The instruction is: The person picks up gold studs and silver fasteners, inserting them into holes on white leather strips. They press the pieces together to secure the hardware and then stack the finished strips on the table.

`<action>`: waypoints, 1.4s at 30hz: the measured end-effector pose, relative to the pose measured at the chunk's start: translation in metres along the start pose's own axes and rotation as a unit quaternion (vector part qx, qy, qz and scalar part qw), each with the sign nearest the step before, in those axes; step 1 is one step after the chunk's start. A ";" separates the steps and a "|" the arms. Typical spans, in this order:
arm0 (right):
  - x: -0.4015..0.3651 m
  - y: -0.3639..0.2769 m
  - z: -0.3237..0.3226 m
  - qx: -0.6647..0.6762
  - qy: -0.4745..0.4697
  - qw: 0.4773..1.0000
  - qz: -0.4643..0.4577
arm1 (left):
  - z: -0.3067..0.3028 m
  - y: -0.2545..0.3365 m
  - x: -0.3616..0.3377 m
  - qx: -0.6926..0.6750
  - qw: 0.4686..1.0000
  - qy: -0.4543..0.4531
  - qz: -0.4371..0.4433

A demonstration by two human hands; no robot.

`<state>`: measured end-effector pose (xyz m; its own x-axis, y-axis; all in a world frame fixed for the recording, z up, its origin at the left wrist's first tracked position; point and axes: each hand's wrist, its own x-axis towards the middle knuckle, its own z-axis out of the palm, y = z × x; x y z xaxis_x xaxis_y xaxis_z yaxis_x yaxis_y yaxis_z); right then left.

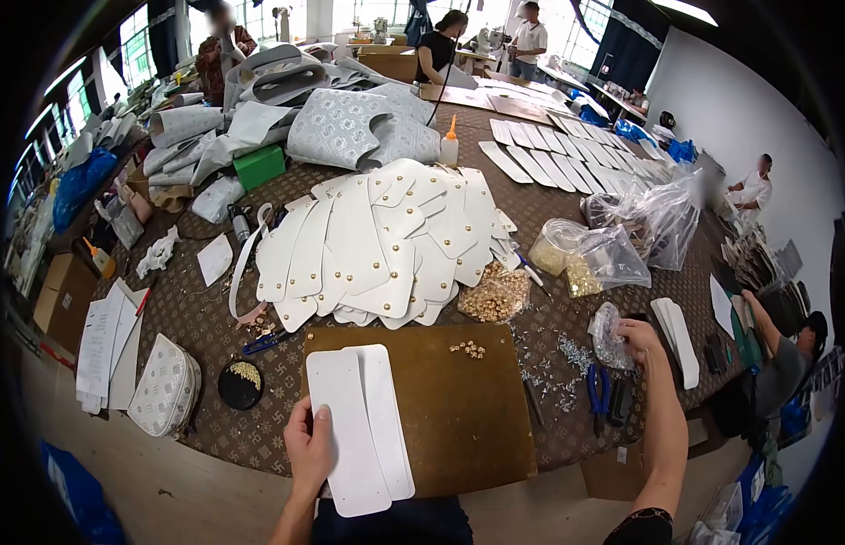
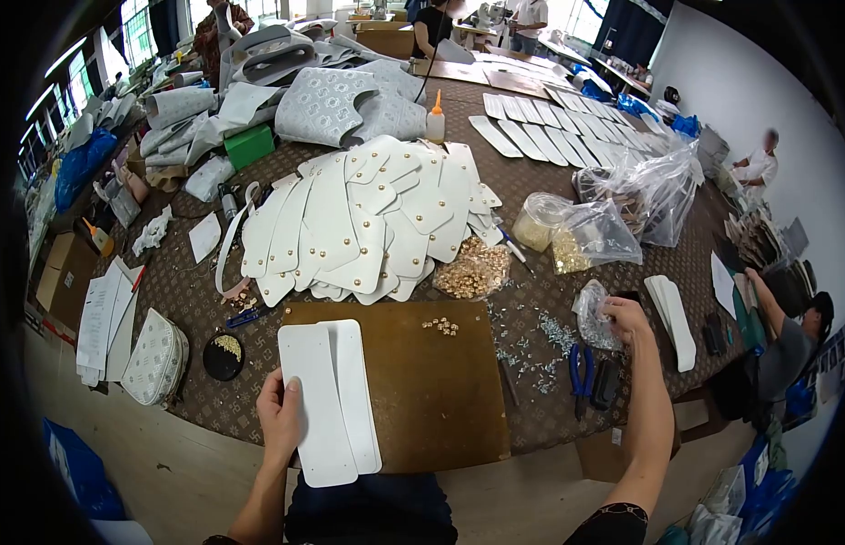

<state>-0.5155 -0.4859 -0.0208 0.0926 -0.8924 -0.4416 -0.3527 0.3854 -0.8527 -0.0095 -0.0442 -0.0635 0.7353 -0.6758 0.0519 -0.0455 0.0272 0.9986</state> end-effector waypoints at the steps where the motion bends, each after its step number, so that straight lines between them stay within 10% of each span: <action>1: 0.001 0.000 -0.001 0.000 0.001 1.000 0.001 | 0.000 0.000 0.000 0.000 1.000 -0.001 -0.001; 8: 0.004 -0.007 -0.026 0.115 -0.005 0.993 -0.025 | 0.002 0.004 0.000 0.006 1.000 -0.004 -0.003; 18: -0.077 -0.010 0.104 0.061 -0.125 0.990 -0.038 | 0.001 0.001 0.000 0.004 1.000 -0.005 0.000; 26: -0.104 0.005 0.161 -0.288 -0.084 0.940 -0.164 | -0.001 -0.001 0.000 -0.004 1.000 -0.008 -0.002; 28: -0.104 0.010 0.163 -0.384 -0.034 0.866 -0.320 | 0.000 0.000 0.000 -0.011 1.000 -0.009 -0.001; 42: -0.136 -0.017 0.193 -0.209 -0.117 0.956 -0.171 | -0.003 0.001 0.000 -0.039 0.999 -0.012 0.001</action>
<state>-0.3422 -0.3253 -0.0001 0.4573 -0.8538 -0.2488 -0.6018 -0.0911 -0.7934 -0.0079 -0.0421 -0.0620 0.7186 -0.6933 0.0541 0.0073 0.0853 0.9963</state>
